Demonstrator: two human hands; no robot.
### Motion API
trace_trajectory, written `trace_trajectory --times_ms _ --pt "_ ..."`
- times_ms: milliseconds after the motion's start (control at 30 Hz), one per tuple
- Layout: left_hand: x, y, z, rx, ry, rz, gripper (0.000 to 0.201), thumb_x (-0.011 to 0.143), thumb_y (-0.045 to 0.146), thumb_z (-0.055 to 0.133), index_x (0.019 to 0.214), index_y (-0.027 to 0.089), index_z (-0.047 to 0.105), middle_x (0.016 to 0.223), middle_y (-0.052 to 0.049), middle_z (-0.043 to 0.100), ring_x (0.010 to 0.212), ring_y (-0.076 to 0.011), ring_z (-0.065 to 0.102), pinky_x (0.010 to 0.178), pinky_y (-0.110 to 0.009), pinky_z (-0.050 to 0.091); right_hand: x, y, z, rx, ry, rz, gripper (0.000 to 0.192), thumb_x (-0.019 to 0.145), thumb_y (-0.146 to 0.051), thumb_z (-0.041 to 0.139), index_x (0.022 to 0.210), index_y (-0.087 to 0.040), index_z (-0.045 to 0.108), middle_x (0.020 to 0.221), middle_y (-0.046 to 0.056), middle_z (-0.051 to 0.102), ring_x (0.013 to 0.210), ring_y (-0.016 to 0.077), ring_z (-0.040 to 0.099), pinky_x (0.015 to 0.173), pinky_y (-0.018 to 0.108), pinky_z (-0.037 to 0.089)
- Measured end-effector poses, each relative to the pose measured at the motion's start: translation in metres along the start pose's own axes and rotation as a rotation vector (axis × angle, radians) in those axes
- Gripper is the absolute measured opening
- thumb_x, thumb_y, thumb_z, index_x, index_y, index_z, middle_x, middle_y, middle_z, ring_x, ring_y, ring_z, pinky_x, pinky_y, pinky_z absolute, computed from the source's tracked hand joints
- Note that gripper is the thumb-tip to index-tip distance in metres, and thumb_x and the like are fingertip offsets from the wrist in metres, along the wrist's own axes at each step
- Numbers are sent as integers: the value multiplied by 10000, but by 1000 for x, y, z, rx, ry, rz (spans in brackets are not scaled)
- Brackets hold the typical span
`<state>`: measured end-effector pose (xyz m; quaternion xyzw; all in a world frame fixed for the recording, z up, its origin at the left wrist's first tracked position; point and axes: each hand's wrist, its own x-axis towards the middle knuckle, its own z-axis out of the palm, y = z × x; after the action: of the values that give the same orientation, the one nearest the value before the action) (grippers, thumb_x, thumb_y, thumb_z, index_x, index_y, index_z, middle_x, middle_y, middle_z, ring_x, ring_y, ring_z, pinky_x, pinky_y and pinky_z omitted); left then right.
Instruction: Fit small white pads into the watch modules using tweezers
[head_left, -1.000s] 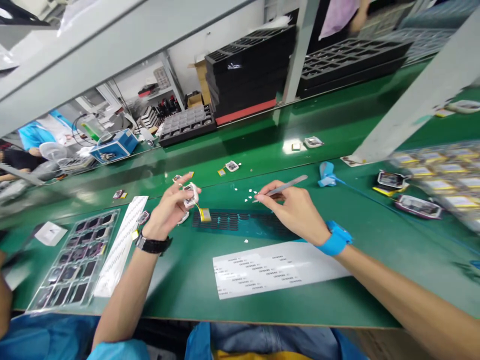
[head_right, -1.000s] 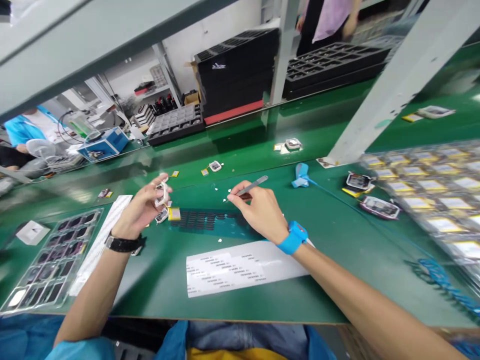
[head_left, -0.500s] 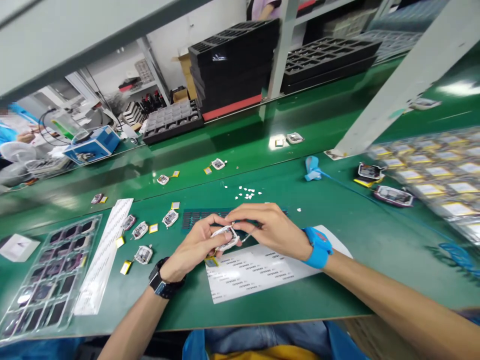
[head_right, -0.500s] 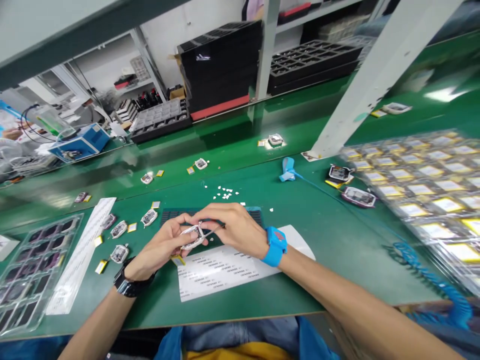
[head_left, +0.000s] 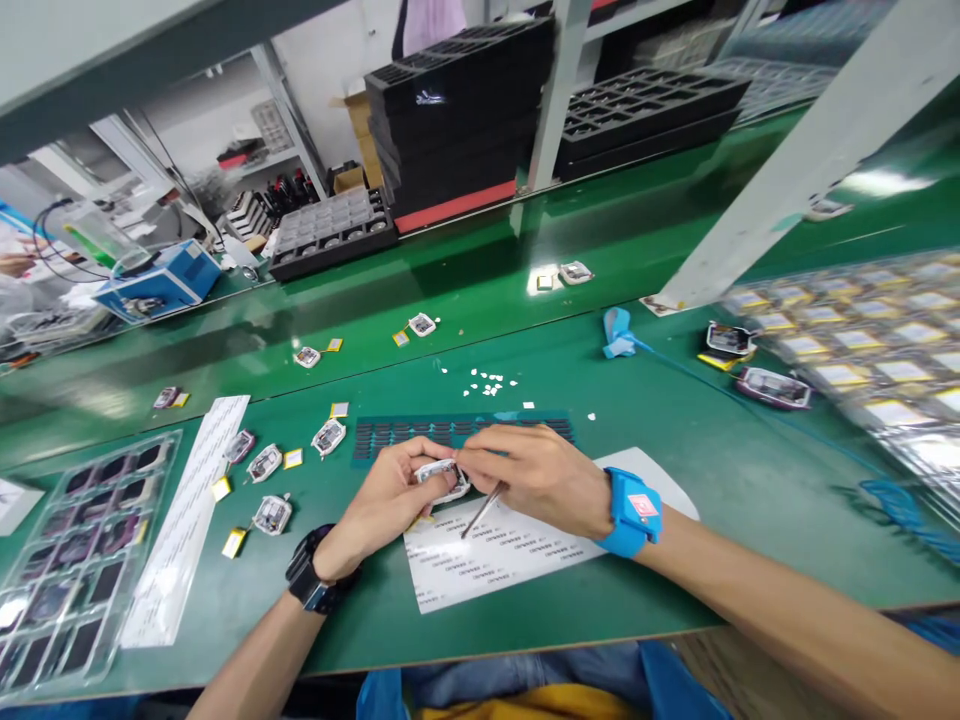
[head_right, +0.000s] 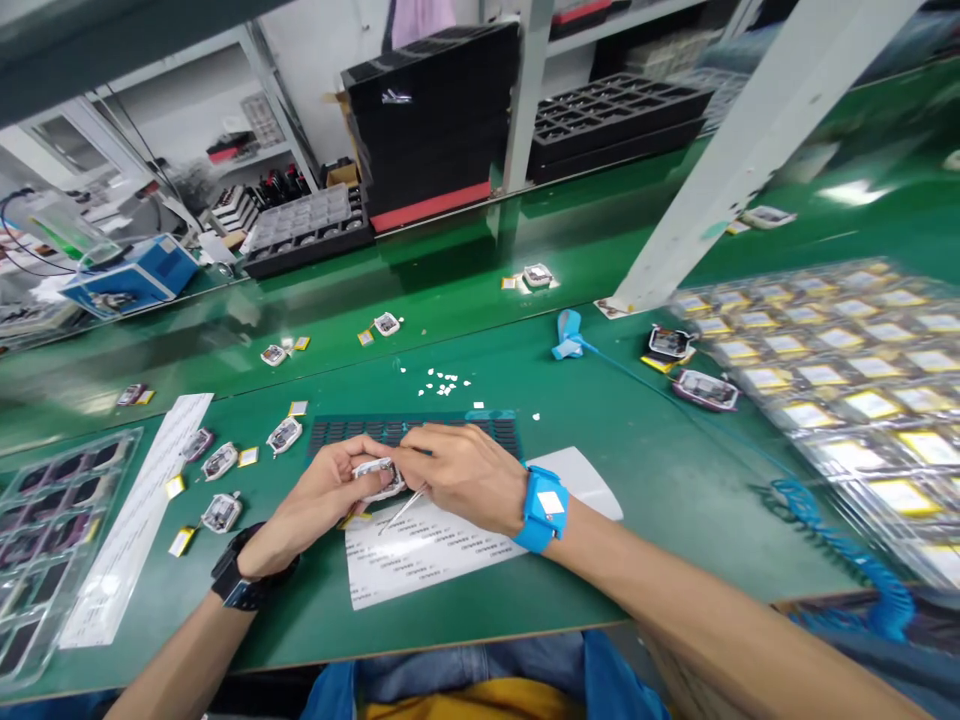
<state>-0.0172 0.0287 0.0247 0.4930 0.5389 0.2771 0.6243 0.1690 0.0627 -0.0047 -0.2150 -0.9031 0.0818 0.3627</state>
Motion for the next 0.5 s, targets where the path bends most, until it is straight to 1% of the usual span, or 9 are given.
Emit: trace_trajectory --times_ms 67,167,233,333,400,433,500 --pt "2 -4 0 10 10 17 355 741 446 717 893 143 611 513 83 482 413 -44 336 419 -195 259 1 0 3 171 13 118 210 920 -121 513 816 -151 693 775 46 695 658 124 627 607 234 505" --pt "4 -8 1 10 17 30 349 730 436 724 882 146 603 535 72 510 423 -46 343 417 -191 261 4 1 5 414 21 328 113 840 -134 609 769 -163 692 746 23 670 634 109 597 570 216 472" --pt "5 -10 1 12 35 29 340 729 423 723 888 148 600 530 74 507 421 -46 339 411 -187 258 7 3 4 517 1 458 104 799 -136 627 719 -167 686 709 3 648 597 98 563 536 211 440" --pt "6 -12 2 11 80 19 328 730 393 720 904 143 602 523 74 507 418 -46 338 403 -183 257 11 6 2 577 -20 608 117 771 -128 606 679 -170 665 680 -14 642 597 99 555 554 217 436" --pt "7 -12 2 9 108 14 322 730 376 717 913 137 603 532 68 525 417 -45 341 402 -181 260 13 8 -1 539 -22 650 108 772 -133 603 684 -168 654 663 -17 646 590 101 557 547 216 425" --pt "7 -13 2 10 117 15 320 730 369 714 918 136 602 534 67 529 417 -44 344 402 -180 262 14 8 -3 500 -29 637 84 777 -146 616 710 -166 662 665 -15 651 584 100 556 538 215 419" --pt "7 -14 3 12 131 30 310 731 359 710 915 137 595 533 67 535 416 -45 349 403 -179 268 14 10 -5 424 -60 545 54 794 -177 646 810 -165 697 713 -4 676 574 96 558 530 215 416"
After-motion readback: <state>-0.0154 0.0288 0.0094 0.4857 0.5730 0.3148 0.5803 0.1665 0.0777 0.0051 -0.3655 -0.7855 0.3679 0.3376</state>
